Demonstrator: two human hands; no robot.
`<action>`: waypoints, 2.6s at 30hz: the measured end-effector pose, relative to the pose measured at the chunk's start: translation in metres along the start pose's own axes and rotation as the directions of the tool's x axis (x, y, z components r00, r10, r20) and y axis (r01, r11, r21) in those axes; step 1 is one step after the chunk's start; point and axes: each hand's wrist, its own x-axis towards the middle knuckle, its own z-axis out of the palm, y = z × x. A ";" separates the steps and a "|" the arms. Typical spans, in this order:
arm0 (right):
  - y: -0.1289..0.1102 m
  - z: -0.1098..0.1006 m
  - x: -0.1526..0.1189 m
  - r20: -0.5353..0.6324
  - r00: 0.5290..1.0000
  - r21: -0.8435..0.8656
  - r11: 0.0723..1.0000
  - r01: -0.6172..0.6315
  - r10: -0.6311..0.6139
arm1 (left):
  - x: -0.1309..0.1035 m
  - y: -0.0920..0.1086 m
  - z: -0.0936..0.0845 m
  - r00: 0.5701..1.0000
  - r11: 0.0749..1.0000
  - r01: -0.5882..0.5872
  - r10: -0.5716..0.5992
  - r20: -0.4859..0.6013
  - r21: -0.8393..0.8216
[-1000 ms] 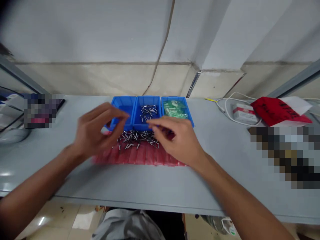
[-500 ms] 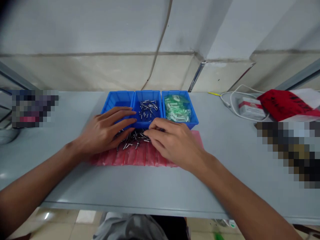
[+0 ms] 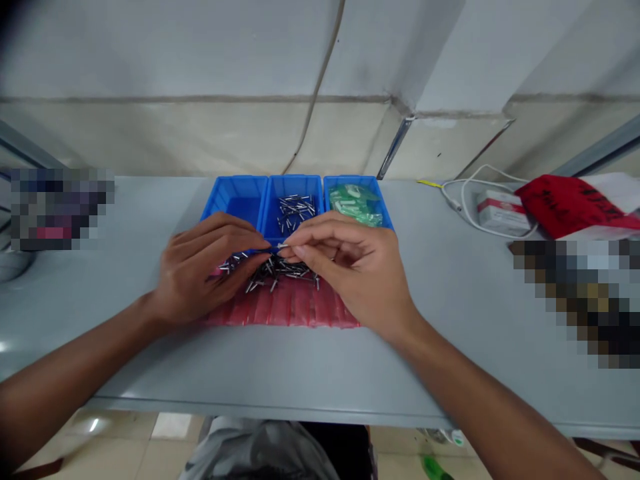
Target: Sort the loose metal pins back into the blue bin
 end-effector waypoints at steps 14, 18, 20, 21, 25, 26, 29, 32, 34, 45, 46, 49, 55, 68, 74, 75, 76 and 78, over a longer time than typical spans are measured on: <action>0.004 0.002 0.002 0.029 0.999 0.130 0.991 -0.044 0.041 | -0.004 0.000 -0.002 0.998 0.999 0.012 -0.009 -0.061 0.052; -0.002 0.003 0.000 0.001 1.000 0.085 0.996 -0.008 0.008 | -0.004 -0.002 -0.003 1.000 1.000 -0.010 0.010 -0.012 0.025; -0.003 0.003 -0.001 -0.021 1.000 0.092 0.996 0.001 0.000 | -0.005 -0.003 -0.002 0.999 0.999 -0.036 0.036 0.005 0.025; -0.003 0.003 -0.001 -0.018 1.000 0.107 0.994 0.001 0.001 | -0.005 -0.003 -0.001 0.999 0.998 -0.052 0.052 0.005 0.032; -0.001 0.004 -0.001 0.044 0.999 0.145 0.989 -0.009 0.003 | -0.005 -0.005 -0.001 0.996 0.994 -0.091 0.092 -0.011 0.054; 0.000 0.003 -0.001 0.036 0.999 0.131 0.991 -0.007 0.002 | -0.004 -0.005 -0.002 0.995 0.994 -0.097 0.098 -0.016 0.055; 0.003 0.000 0.002 -0.059 0.998 0.087 0.996 0.021 -0.016 | -0.003 -0.006 -0.005 0.997 0.995 -0.075 0.077 -0.022 0.070; 0.003 -0.007 0.006 -0.072 0.997 0.068 0.998 0.003 0.001 | -0.003 -0.008 -0.006 1.000 0.993 -0.022 0.022 -0.003 0.115; 0.001 -0.013 0.007 -0.028 0.999 -0.040 0.999 0.017 -0.018 | -0.004 -0.010 -0.005 0.999 0.987 -0.031 0.029 0.013 0.155; 0.015 -0.015 -0.004 0.596 0.798 -0.760 0.260 0.596 -0.089 | -0.013 -0.024 0.014 0.964 0.971 -0.006 -0.059 0.261 0.241; 0.016 -0.014 -0.004 0.589 0.799 -0.757 0.265 0.598 -0.119 | -0.014 -0.026 0.014 0.959 0.971 -0.020 -0.049 0.278 0.240; 0.017 -0.014 -0.005 0.578 0.804 -0.754 0.285 0.591 -0.138 | -0.018 -0.032 0.011 0.949 0.968 -0.069 -0.010 0.316 0.240; 0.005 -0.012 -0.004 0.381 0.834 -0.686 0.483 0.544 -0.399 | -0.011 -0.028 0.007 0.948 0.962 -0.079 -0.008 0.317 0.261; -0.011 0.007 -0.009 -0.090 0.979 -0.194 0.967 0.164 -0.185 | -0.005 -0.005 -0.007 0.961 0.928 -0.276 0.266 0.071 0.252; -0.012 0.008 -0.012 -0.121 0.984 -0.162 0.981 0.110 -0.130 | -0.002 -0.005 -0.006 0.981 0.954 -0.193 0.195 0.013 0.229; -0.012 0.008 -0.012 -0.125 0.985 -0.166 0.981 0.099 -0.120 | -0.002 -0.006 -0.006 0.980 0.955 -0.192 0.197 0.000 0.226; -0.011 0.009 -0.013 -0.123 0.986 -0.167 0.982 0.092 -0.113 | -0.002 -0.007 -0.006 0.978 0.953 -0.200 0.207 -0.007 0.228; -0.010 0.010 -0.013 -0.112 0.988 -0.162 0.983 0.086 -0.105 | -0.004 -0.008 -0.007 0.974 0.946 -0.221 0.227 0.004 0.238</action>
